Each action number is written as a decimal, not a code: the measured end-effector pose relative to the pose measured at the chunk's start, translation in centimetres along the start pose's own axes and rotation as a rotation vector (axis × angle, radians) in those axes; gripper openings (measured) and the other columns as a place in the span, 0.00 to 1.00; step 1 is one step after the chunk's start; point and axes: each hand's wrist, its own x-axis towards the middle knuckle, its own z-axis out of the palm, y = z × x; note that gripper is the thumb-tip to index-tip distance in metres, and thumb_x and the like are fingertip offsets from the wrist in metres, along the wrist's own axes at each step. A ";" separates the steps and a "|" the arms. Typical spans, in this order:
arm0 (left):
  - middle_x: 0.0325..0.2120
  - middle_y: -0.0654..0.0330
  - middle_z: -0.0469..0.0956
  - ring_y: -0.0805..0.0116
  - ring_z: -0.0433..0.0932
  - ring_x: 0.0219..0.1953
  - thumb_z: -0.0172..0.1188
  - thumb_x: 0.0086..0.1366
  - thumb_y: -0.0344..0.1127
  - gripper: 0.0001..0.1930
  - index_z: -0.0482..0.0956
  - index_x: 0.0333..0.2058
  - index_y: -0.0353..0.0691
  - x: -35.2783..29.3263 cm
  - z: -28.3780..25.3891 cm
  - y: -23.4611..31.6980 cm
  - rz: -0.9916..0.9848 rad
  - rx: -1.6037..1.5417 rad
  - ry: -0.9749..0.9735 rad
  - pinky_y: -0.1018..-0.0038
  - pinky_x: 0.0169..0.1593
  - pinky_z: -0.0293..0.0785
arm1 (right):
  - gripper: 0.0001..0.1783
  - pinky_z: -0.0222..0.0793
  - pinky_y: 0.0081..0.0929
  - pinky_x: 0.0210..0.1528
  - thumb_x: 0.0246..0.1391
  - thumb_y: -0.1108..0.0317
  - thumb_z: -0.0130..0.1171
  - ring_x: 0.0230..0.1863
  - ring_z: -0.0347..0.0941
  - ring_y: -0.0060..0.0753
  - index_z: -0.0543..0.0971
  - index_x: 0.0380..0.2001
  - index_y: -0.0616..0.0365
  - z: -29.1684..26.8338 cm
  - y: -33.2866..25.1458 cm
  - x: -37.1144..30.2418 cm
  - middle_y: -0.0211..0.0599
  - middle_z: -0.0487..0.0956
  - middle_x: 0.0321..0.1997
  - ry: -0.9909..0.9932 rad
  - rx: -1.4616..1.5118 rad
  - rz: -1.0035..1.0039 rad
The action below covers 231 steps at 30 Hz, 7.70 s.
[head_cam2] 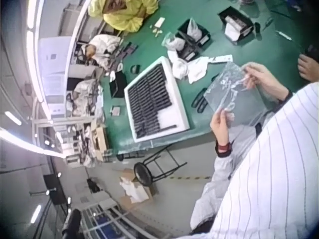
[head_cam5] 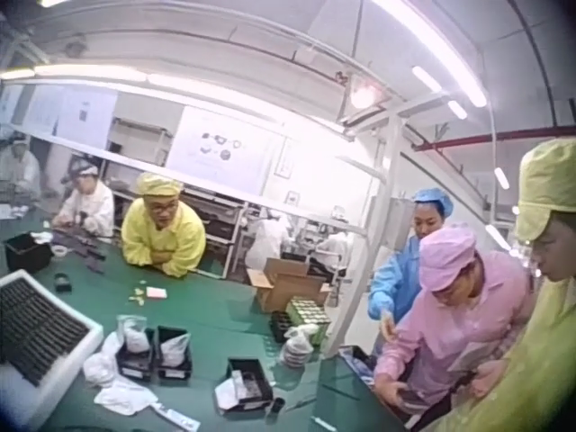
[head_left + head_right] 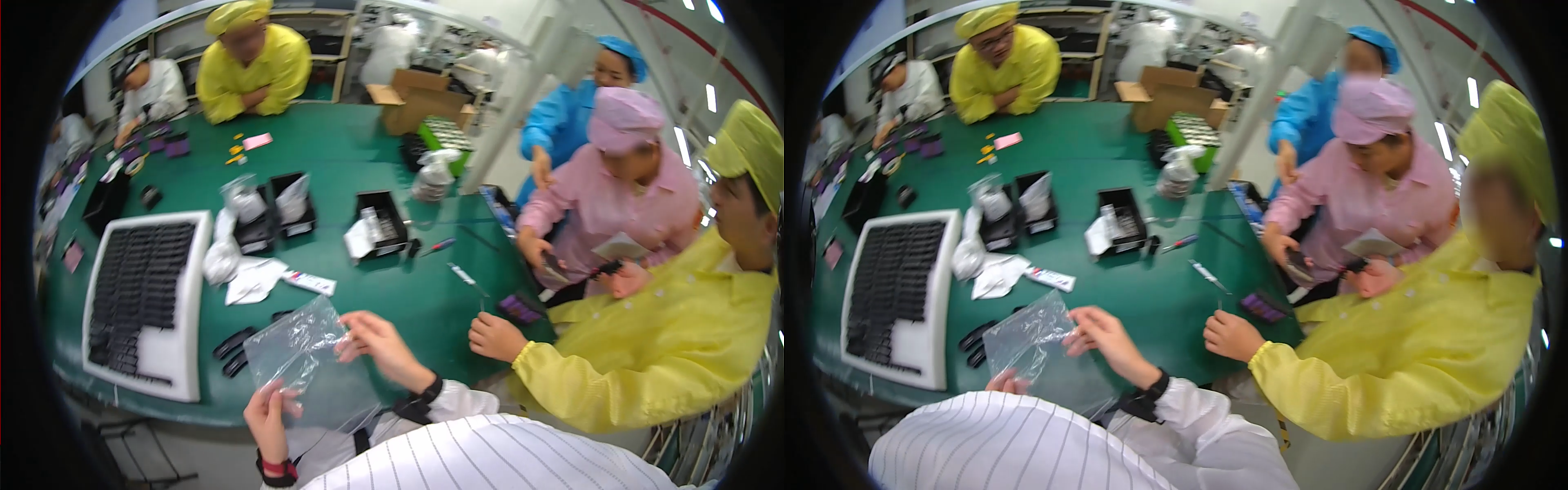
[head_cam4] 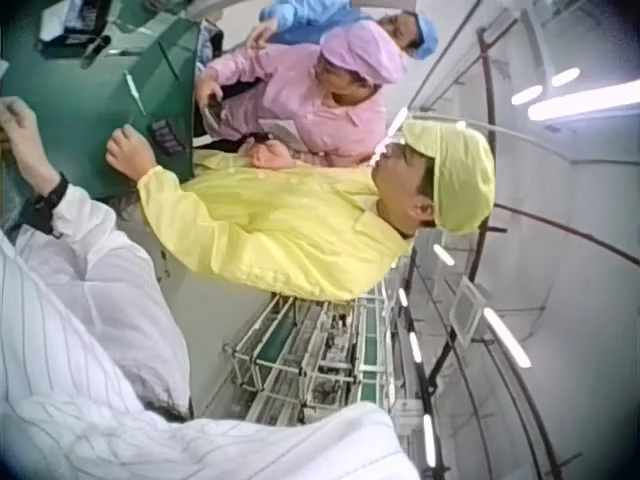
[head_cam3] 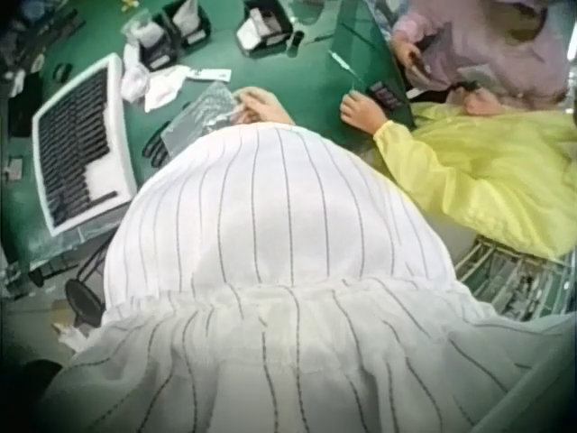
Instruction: Manually assemble and inspect electronic housing components at a factory workstation.
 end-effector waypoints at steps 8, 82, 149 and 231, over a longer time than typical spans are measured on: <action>0.38 0.50 0.83 0.68 0.82 0.34 0.57 0.67 0.22 0.38 0.46 0.70 0.38 0.2 -0.2 1.0 0.080 -0.127 0.117 0.74 0.40 0.79 | 0.30 0.78 0.26 0.49 0.60 0.81 0.59 0.45 0.79 0.29 0.68 0.65 0.58 -0.1 1.6 -2.3 0.35 0.77 0.43 -0.181 -0.426 -0.239; 0.46 0.44 0.80 0.56 0.84 0.43 0.59 0.66 0.22 0.13 0.77 0.49 0.25 4.9 0.2 0.7 -0.339 -0.261 -0.020 0.62 0.39 0.88 | 0.14 0.81 0.27 0.45 0.61 0.76 0.60 0.42 0.83 0.38 0.79 0.48 0.73 -3.5 2.3 0.8 0.51 0.83 0.47 -0.098 -0.007 0.190; 0.28 0.56 0.80 0.71 0.81 0.27 0.56 0.63 0.18 0.07 0.82 0.37 0.29 3.8 -1.7 -4.0 0.151 0.415 0.244 0.78 0.32 0.77 | 0.19 0.66 0.42 0.53 0.50 0.73 0.65 0.51 0.72 0.46 0.77 0.47 0.62 3.5 -3.6 25.5 0.42 0.76 0.45 0.272 -1.443 -0.989; 0.31 0.58 0.80 0.73 0.80 0.28 0.57 0.68 0.23 0.07 0.82 0.41 0.32 3.8 -1.8 -5.0 0.130 0.519 0.221 0.78 0.34 0.75 | 0.16 0.69 0.47 0.49 0.60 0.77 0.52 0.49 0.76 0.60 0.73 0.51 0.68 -12.0 0.6 18.0 0.59 0.79 0.45 0.421 -1.174 -0.686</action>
